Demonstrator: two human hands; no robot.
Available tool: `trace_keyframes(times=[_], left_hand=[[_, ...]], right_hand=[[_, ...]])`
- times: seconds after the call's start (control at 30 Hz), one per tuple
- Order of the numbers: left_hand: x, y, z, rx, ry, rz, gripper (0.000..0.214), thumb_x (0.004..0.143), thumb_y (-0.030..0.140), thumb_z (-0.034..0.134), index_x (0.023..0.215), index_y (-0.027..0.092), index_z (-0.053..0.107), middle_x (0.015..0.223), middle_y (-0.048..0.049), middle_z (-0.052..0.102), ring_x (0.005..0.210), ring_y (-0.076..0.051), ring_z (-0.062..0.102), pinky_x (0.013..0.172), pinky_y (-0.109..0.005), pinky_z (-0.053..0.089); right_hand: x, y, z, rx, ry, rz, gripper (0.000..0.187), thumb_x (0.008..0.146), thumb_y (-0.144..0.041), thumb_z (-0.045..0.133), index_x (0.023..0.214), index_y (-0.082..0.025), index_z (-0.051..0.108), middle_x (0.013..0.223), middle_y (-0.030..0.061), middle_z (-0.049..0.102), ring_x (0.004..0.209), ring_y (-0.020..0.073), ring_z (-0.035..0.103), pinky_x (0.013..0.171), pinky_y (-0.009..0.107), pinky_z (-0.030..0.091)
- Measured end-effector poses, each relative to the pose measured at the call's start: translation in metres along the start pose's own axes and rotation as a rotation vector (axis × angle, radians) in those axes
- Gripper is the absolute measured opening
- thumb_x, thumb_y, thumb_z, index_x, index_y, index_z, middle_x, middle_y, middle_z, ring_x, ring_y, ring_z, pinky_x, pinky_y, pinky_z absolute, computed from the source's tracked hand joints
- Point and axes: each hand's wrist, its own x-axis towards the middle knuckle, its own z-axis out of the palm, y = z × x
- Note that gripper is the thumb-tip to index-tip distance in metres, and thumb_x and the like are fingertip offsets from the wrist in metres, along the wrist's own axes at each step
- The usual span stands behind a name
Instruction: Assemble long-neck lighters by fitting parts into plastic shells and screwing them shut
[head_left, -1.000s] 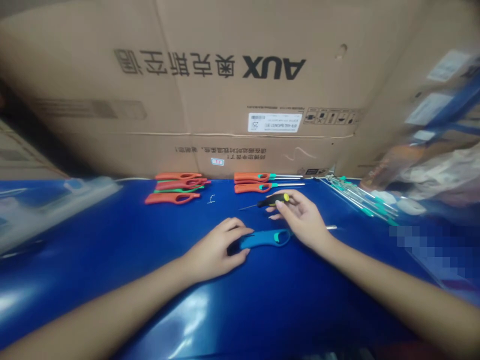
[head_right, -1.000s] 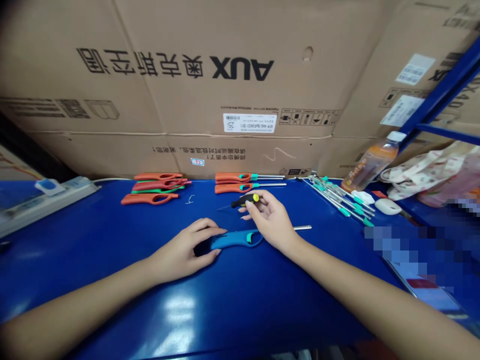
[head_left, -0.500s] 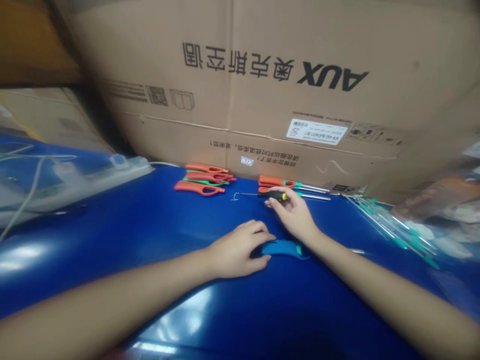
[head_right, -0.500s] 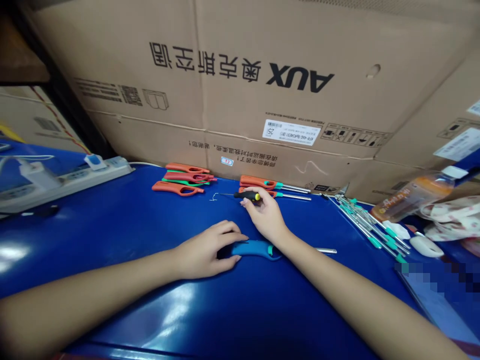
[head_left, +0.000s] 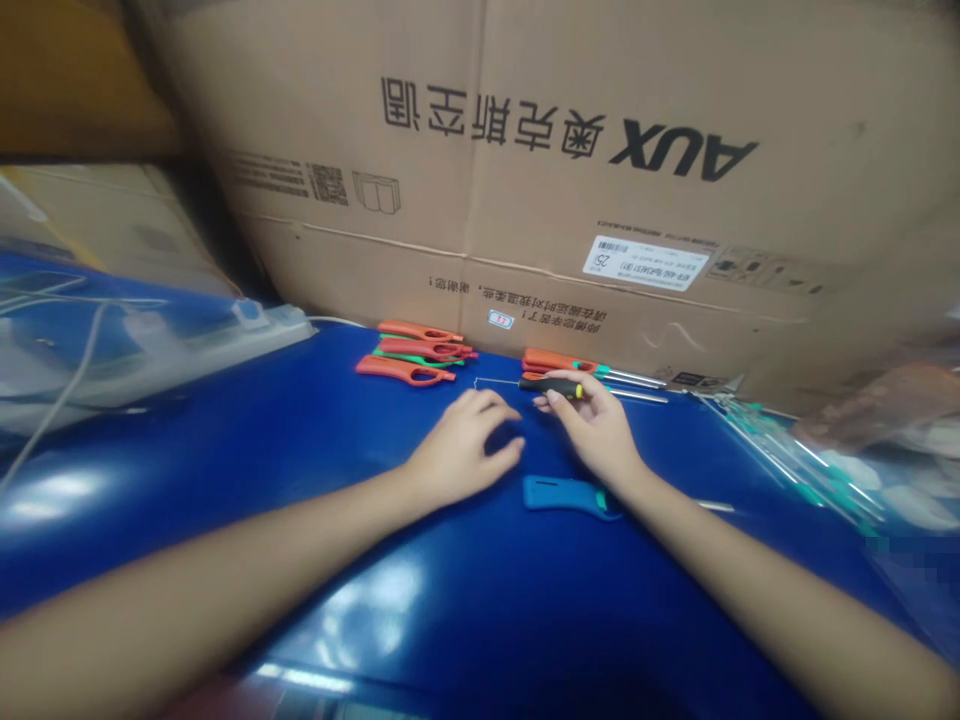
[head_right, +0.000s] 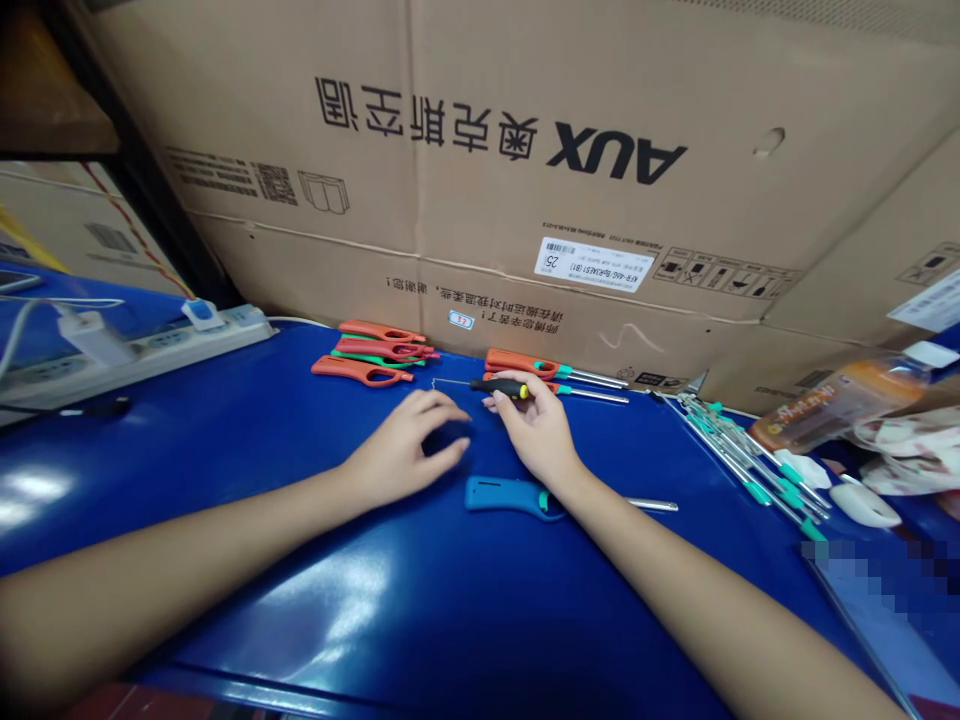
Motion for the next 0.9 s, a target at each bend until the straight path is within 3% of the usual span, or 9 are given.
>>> trace_keyframes(times=[0.1,0.2,0.47,0.9], left_hand=[[0.008,-0.015,-0.005,0.086,0.132,-0.119,0.018,0.09,0.024,0.059,0.104,0.02,0.071,0.112,-0.0086,0.063,0.111,-0.028,0.055,0.104,-0.049,0.046],[0.011,-0.023,-0.007,0.161,0.173,-0.191,0.019,0.089,0.024,0.06,0.102,0.021,0.073,0.118,-0.0091,0.063,0.12,-0.031,0.052,0.107,-0.052,0.042],[0.008,-0.026,-0.001,0.259,0.044,-0.238,0.039,0.089,0.033,0.06,0.125,0.022,0.071,0.136,-0.0098,0.066,0.131,-0.036,0.049,0.109,-0.059,0.039],[0.007,-0.029,0.003,0.28,-0.038,-0.266,0.047,0.09,0.037,0.057,0.133,0.019,0.065,0.138,-0.0107,0.065,0.135,-0.035,0.049,0.114,-0.056,0.036]], right_hand=[[-0.001,-0.001,-0.001,0.014,0.015,-0.002,0.036,0.083,-0.048,0.076,0.107,-0.023,0.063,0.1,0.0047,0.072,0.086,0.0194,0.075,0.088,0.04,0.063],[-0.003,-0.001,-0.002,0.027,0.025,-0.004,0.037,0.083,-0.048,0.076,0.107,-0.022,0.063,0.098,0.0046,0.072,0.084,0.0193,0.075,0.087,0.04,0.064],[-0.006,-0.005,-0.004,0.046,0.057,-0.008,0.036,0.083,-0.047,0.075,0.107,-0.021,0.064,0.095,0.0037,0.072,0.081,0.0178,0.075,0.084,0.039,0.064],[-0.007,-0.004,-0.002,0.059,0.082,0.004,0.035,0.083,-0.046,0.076,0.106,-0.022,0.064,0.092,0.0029,0.072,0.079,0.0176,0.074,0.084,0.039,0.064]])
